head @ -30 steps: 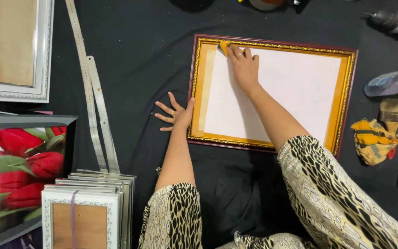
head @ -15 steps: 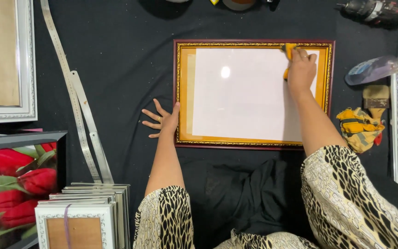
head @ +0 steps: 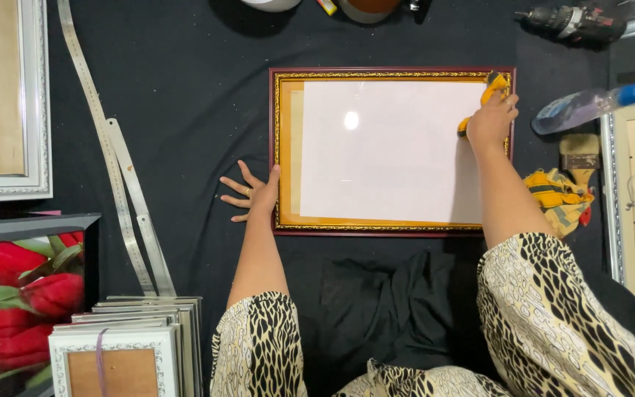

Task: The person wipes the glass surface of a picture frame with a yellow cloth. They move the cloth in circular and back-and-forth motions across the entire surface of the frame.

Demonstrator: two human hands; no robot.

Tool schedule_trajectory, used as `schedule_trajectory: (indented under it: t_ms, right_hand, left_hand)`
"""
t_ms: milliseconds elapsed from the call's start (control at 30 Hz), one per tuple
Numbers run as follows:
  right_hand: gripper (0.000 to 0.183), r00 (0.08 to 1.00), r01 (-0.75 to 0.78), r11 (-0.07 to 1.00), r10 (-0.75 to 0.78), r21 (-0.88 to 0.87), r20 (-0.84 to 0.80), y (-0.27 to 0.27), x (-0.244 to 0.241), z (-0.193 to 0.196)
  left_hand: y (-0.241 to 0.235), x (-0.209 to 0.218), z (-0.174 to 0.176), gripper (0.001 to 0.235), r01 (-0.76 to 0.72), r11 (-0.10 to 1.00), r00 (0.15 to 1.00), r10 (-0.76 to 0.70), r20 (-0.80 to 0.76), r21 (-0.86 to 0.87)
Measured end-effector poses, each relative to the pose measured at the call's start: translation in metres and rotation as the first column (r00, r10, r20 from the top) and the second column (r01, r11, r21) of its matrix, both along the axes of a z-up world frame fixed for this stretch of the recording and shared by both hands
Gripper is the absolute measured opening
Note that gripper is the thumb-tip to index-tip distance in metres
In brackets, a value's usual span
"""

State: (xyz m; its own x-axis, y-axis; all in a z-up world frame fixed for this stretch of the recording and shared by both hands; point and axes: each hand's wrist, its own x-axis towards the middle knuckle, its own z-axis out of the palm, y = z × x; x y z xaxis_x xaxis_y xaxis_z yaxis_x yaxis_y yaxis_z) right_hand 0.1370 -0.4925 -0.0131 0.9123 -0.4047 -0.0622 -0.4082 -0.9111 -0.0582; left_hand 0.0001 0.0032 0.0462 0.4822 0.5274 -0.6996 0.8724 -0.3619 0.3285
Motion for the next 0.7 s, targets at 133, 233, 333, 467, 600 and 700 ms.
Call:
schedule_trajectory:
  t_ms: [133, 233, 333, 467, 600, 700]
  right_hand:
    - [0.059, 1.000, 0.017, 0.999, -0.018, 0.044, 0.020, 0.007, -0.038, 0.001]
    - [0.055, 1.000, -0.006, 0.998, 0.005, 0.057, 0.019, 0.022, -0.086, 0.035]
    - [0.055, 1.000, -0.026, 0.999, 0.026, 0.037, -0.015, 0.024, -0.123, 0.044]
    - [0.055, 0.989, -0.039, 0.995, 0.025, -0.093, -0.147, 0.008, -0.165, 0.028]
    - [0.043, 0.948, 0.006, 0.996, -0.032, -0.084, -0.315, 0.015, -0.197, 0.053]
    - [0.049, 0.916, 0.097, 0.995, -0.079, 0.025, -0.394, -0.005, -0.206, 0.029]
  left_hand:
    - [-0.001, 0.003, -0.015, 0.096, -0.008, 0.999, 1.000, 0.009, -0.007, 0.049]
    - [0.000, 0.001, -0.019, 0.097, -0.007, 0.996, 1.000, 0.007, -0.005, 0.092]
    - [0.003, -0.001, -0.014, 0.093, -0.004, 1.000, 0.999, 0.004, 0.040, 0.003]
    - [-0.004, -0.001, -0.032, 0.093, 0.004, 0.993, 0.999, -0.010, 0.051, 0.117]
    - [-0.007, -0.006, -0.021, 0.083, -0.003, 0.989, 0.998, -0.007, 0.067, 0.148]
    - [0.003, -0.013, -0.041, 0.085, 0.004, 0.996, 0.989, -0.017, 0.149, 0.090]
